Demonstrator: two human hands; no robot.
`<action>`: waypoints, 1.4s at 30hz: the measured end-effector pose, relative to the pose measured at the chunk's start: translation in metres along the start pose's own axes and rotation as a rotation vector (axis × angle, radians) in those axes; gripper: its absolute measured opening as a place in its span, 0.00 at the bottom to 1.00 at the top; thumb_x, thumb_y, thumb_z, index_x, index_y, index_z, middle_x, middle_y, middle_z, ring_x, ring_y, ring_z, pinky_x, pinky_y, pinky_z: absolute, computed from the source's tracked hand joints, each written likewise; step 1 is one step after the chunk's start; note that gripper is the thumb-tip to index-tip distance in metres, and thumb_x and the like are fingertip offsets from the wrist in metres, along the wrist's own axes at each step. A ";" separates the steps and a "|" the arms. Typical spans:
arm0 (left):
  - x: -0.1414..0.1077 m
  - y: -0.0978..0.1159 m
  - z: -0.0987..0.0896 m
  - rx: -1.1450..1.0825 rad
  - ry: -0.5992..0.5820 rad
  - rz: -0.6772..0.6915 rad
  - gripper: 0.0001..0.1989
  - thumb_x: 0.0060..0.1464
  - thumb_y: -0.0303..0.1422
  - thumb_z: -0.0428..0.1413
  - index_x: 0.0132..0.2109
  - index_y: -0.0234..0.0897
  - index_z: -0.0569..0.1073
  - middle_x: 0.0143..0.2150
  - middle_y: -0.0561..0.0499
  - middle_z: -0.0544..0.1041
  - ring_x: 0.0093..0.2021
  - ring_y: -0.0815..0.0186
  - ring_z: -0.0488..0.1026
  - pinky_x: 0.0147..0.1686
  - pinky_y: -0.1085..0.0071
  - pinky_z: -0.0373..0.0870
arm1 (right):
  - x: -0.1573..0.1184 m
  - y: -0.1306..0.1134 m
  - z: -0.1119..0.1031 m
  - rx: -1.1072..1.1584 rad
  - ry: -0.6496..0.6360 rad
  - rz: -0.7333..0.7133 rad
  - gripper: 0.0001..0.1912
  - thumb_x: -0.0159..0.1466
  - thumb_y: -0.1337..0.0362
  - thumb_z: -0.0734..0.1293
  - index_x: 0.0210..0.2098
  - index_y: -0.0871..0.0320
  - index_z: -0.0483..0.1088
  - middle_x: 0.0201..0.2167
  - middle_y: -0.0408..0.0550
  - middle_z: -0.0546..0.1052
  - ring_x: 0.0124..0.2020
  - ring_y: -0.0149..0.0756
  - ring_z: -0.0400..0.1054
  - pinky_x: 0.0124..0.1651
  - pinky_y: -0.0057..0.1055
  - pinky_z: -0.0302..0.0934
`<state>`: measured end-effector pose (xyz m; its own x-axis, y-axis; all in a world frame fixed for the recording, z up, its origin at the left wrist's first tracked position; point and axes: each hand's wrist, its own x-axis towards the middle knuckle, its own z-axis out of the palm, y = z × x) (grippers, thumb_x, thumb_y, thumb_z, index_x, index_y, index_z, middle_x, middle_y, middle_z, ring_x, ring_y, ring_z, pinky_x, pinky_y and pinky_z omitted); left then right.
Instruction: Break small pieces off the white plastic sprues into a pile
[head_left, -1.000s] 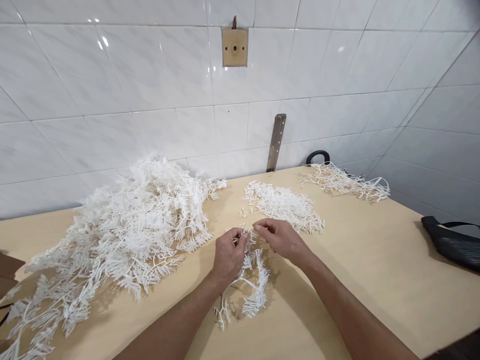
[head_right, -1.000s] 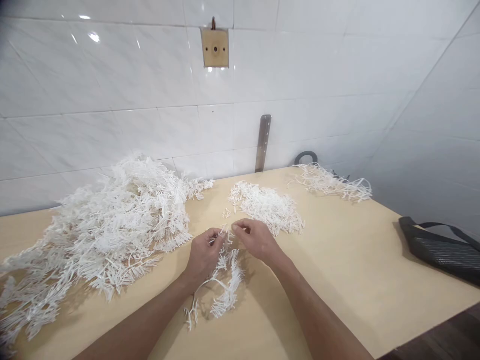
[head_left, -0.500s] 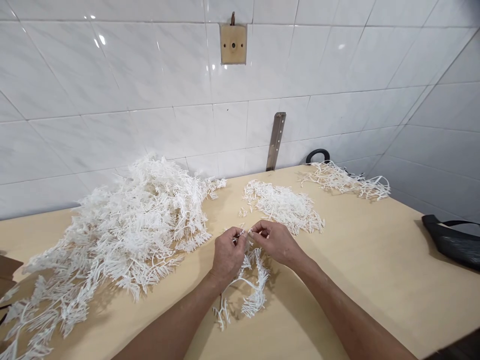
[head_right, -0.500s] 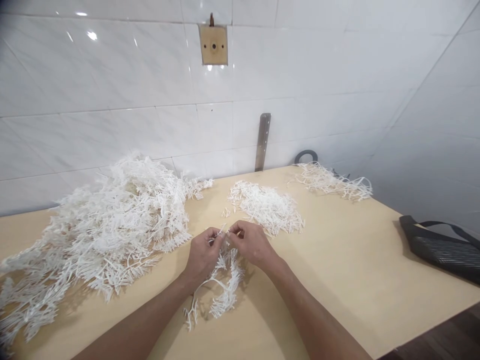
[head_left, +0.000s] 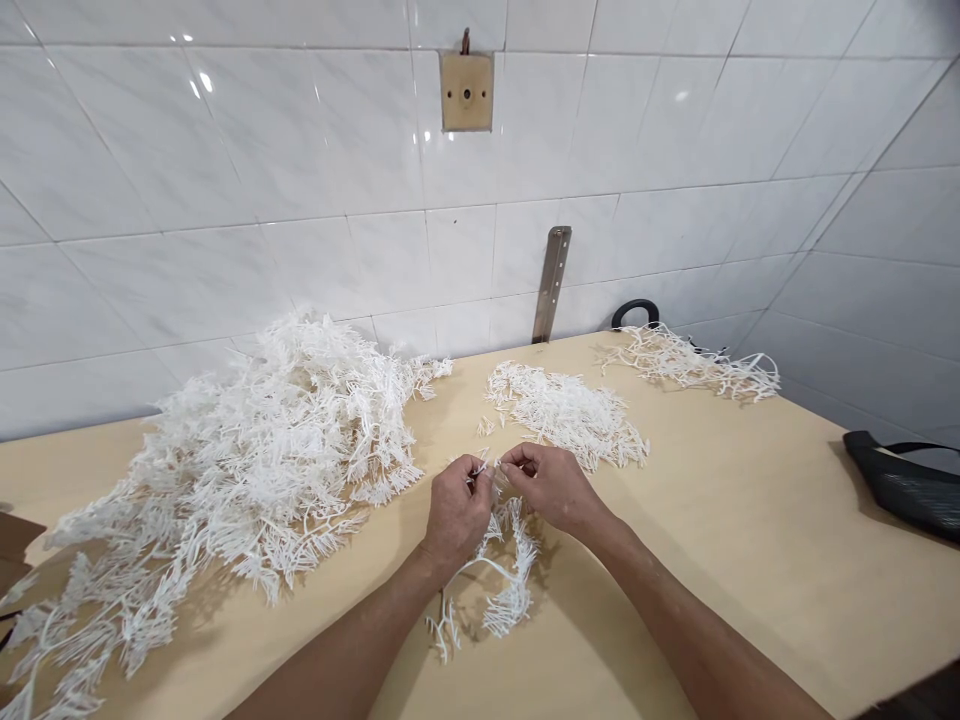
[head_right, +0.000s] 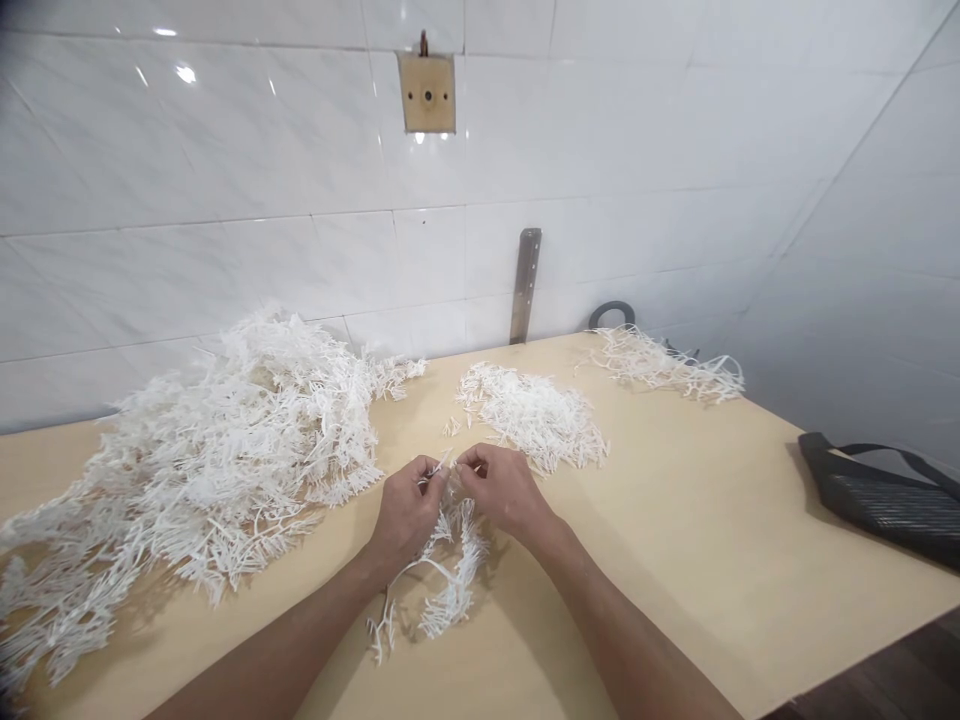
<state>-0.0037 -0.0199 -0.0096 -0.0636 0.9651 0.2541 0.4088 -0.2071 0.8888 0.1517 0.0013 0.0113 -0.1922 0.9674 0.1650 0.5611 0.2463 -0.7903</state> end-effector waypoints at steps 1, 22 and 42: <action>0.001 0.000 0.000 0.013 -0.008 0.007 0.11 0.56 0.36 0.52 0.28 0.37 0.67 0.20 0.57 0.65 0.22 0.71 0.60 0.25 0.74 0.56 | 0.000 0.000 0.003 -0.056 0.032 -0.030 0.09 0.59 0.65 0.63 0.31 0.56 0.76 0.27 0.44 0.78 0.28 0.34 0.70 0.33 0.29 0.61; 0.001 -0.003 0.001 -0.242 -0.029 -0.121 0.09 0.52 0.33 0.55 0.37 0.34 0.77 0.28 0.52 0.75 0.28 0.69 0.67 0.30 0.73 0.64 | 0.007 0.013 -0.015 0.062 -0.010 0.056 0.16 0.62 0.54 0.63 0.39 0.57 0.76 0.32 0.47 0.79 0.27 0.36 0.72 0.29 0.30 0.64; 0.000 0.003 -0.001 -0.067 -0.037 -0.030 0.10 0.55 0.36 0.54 0.32 0.36 0.74 0.24 0.55 0.71 0.25 0.70 0.63 0.28 0.74 0.60 | 0.002 0.007 -0.001 0.056 -0.039 -0.020 0.09 0.60 0.61 0.64 0.32 0.57 0.75 0.26 0.43 0.78 0.26 0.33 0.70 0.28 0.27 0.61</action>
<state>-0.0031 -0.0207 -0.0072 -0.0408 0.9759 0.2142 0.3454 -0.1874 0.9195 0.1565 0.0049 0.0064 -0.2346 0.9591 0.1587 0.5109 0.2605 -0.8192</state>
